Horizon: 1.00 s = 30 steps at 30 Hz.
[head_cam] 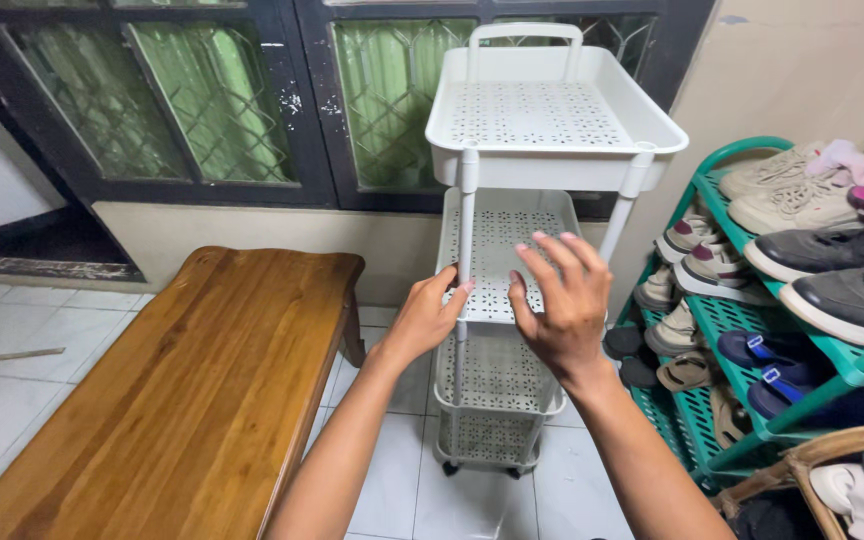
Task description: The person disassembles a white plastic three-tier storage shelf by hand. They remove the top tray's front handle, then detach the vertical support poles from the trays, and finally lift the top tray off the frame.
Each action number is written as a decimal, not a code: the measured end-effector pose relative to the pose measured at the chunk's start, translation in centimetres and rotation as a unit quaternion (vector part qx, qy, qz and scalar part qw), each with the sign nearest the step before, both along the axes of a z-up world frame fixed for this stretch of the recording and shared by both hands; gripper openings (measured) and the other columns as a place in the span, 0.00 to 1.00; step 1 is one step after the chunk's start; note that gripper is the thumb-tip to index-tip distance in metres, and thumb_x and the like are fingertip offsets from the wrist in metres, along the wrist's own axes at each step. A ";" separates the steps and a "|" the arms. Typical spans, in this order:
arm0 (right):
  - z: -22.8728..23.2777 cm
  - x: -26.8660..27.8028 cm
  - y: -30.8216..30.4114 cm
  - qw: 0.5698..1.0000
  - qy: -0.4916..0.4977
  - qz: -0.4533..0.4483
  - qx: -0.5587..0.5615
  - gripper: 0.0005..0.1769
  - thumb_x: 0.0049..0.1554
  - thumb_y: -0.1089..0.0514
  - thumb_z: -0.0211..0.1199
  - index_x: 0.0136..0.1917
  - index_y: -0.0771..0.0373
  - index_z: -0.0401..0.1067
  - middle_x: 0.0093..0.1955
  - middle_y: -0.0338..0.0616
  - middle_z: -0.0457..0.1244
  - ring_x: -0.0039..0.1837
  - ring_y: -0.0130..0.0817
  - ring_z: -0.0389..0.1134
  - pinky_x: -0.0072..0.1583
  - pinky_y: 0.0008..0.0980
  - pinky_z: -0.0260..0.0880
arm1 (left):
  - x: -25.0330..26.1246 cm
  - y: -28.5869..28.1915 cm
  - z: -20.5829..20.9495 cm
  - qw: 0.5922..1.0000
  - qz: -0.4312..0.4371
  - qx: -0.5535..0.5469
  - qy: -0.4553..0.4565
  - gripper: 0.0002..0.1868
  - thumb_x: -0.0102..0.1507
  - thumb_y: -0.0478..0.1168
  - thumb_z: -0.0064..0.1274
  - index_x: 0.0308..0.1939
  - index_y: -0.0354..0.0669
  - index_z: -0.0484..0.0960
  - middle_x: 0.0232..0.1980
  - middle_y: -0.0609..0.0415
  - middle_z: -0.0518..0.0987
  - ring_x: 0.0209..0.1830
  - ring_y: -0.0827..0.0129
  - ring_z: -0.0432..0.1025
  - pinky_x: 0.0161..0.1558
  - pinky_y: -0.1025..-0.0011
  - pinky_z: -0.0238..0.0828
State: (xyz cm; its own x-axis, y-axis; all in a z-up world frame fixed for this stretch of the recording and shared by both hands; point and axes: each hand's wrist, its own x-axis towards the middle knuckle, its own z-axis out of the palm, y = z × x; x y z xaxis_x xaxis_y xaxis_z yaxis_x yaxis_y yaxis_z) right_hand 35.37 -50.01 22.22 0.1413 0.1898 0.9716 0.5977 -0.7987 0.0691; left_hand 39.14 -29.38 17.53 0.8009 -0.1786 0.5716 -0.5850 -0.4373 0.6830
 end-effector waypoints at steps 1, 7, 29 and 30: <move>-0.2 0.3 -0.7 0.999 -0.016 -0.016 0.025 0.25 0.55 0.62 0.70 0.65 0.62 0.68 0.67 0.50 0.62 0.71 0.52 0.59 0.69 0.48 0.61 | 0.2 -0.4 -0.3 0.999 -0.003 -0.015 0.035 0.17 0.71 0.43 0.49 0.55 0.31 0.79 0.45 0.39 0.84 0.46 0.50 0.81 0.48 0.63 0.75; -3.0 4.1 -3.2 0.978 0.066 0.047 0.193 0.40 0.66 0.59 0.60 0.81 0.72 0.42 0.75 0.71 0.52 0.68 0.55 0.63 0.69 0.45 0.64 | 1.3 -0.8 -2.5 0.993 -0.035 -0.097 0.065 0.19 0.71 0.42 0.45 0.60 0.33 0.77 0.42 0.49 0.86 0.42 0.68 0.82 0.45 0.69 0.78; -5.8 11.4 -7.4 0.927 0.183 0.031 0.326 0.13 0.69 0.55 0.57 0.59 0.67 0.63 0.33 0.49 0.63 0.36 0.41 0.69 0.42 0.40 0.66 | -1.7 -7.4 -2.8 0.993 0.039 -0.110 0.008 0.16 0.71 0.45 0.48 0.54 0.37 0.79 0.37 0.43 0.83 0.38 0.55 0.82 0.40 0.62 0.77; -5.7 11.8 -8.0 0.924 0.189 0.030 0.333 0.13 0.68 0.55 0.58 0.58 0.67 0.64 0.32 0.48 0.63 0.35 0.40 0.68 0.41 0.39 0.65 | -2.2 -8.0 -2.7 0.994 0.044 -0.097 0.003 0.15 0.71 0.45 0.48 0.52 0.37 0.79 0.37 0.42 0.83 0.38 0.52 0.81 0.40 0.60 0.76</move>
State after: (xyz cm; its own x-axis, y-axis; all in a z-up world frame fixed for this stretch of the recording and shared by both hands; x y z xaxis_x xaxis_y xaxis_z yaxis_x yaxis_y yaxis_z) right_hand 47.22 -58.01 16.49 0.5026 -0.4125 0.7597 0.5236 -0.5540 -0.6472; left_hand 36.95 -37.42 14.86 0.8120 0.0055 0.5836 -0.5459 -0.3466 0.7628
